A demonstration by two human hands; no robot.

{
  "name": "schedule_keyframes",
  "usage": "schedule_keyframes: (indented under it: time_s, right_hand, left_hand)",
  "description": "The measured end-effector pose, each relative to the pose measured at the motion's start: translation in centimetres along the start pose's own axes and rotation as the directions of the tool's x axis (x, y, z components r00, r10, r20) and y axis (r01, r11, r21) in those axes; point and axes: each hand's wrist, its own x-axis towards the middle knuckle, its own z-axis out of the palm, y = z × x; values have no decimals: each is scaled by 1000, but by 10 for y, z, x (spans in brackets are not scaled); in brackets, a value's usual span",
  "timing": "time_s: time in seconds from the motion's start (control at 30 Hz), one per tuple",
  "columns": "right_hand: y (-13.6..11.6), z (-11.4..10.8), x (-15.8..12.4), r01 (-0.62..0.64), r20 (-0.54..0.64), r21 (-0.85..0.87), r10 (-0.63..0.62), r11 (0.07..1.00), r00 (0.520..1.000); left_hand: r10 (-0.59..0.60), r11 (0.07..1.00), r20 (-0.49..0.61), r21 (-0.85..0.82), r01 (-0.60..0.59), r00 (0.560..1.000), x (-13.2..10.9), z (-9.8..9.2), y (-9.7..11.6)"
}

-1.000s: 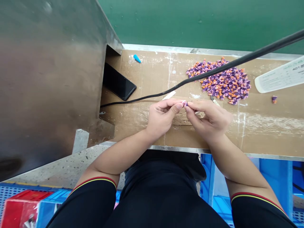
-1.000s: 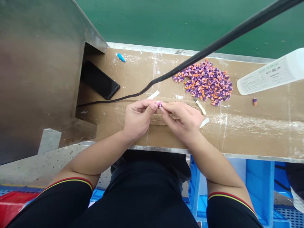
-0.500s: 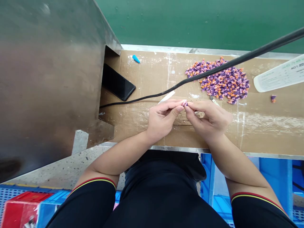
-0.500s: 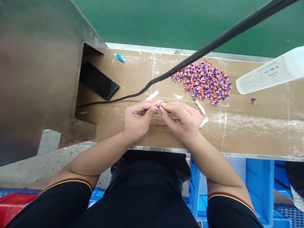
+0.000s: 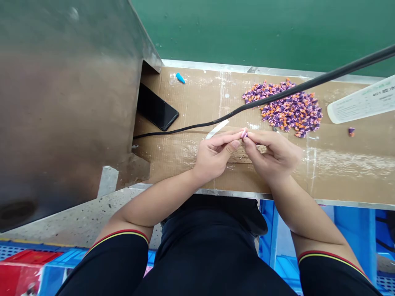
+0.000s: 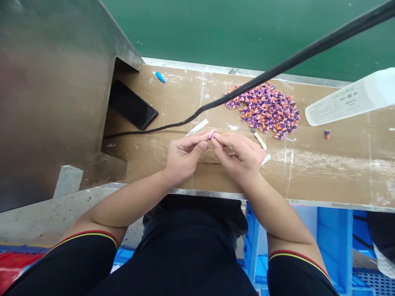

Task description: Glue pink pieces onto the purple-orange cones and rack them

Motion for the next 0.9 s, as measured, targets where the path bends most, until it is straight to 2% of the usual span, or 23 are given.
schedule_keyframes:
  time_s: [0.2, 0.37, 0.43, 0.53, 0.6, 0.7, 0.77, 0.9]
  right_hand:
    - [0, 2, -1, 9, -4, 12, -9, 1000, 1000]
    - [4, -5, 4, -37, 78, -103, 45, 994, 996]
    - [6, -15, 9, -42, 125, -98, 54, 994, 991]
    - [10, -41, 11, -61, 206, -72, 75, 995, 976]
    - [11, -63, 5, -82, 264, -118, 110, 990, 958]
    - [9, -95, -13, -51, 404, -220, 139, 974, 904]
    - [6, -108, -26, 0, 532, -246, 135, 969, 836]
    - [0, -110, -47, 139, 703, -278, 102, 950, 704]
  left_hand:
    - [-2, 1000, 8, -6, 2, 1000, 0, -1, -2]
    - [-26, 1000, 5, -7, 26, 1000, 1, 0, -6]
    - [-46, 999, 57, -16, 47, 997, 1, 0, -7]
    - [-70, 997, 163, -26, 75, 984, 0, -1, -9]
    - [-99, 995, 166, 7, 99, 981, -2, -3, -9]
    - [-128, 990, 99, 71, 121, 987, -2, -5, -9]
    - [-121, 990, 77, 80, 115, 990, -2, -6, -9]
    - [-82, 996, 83, 44, 78, 993, -2, -4, -10]
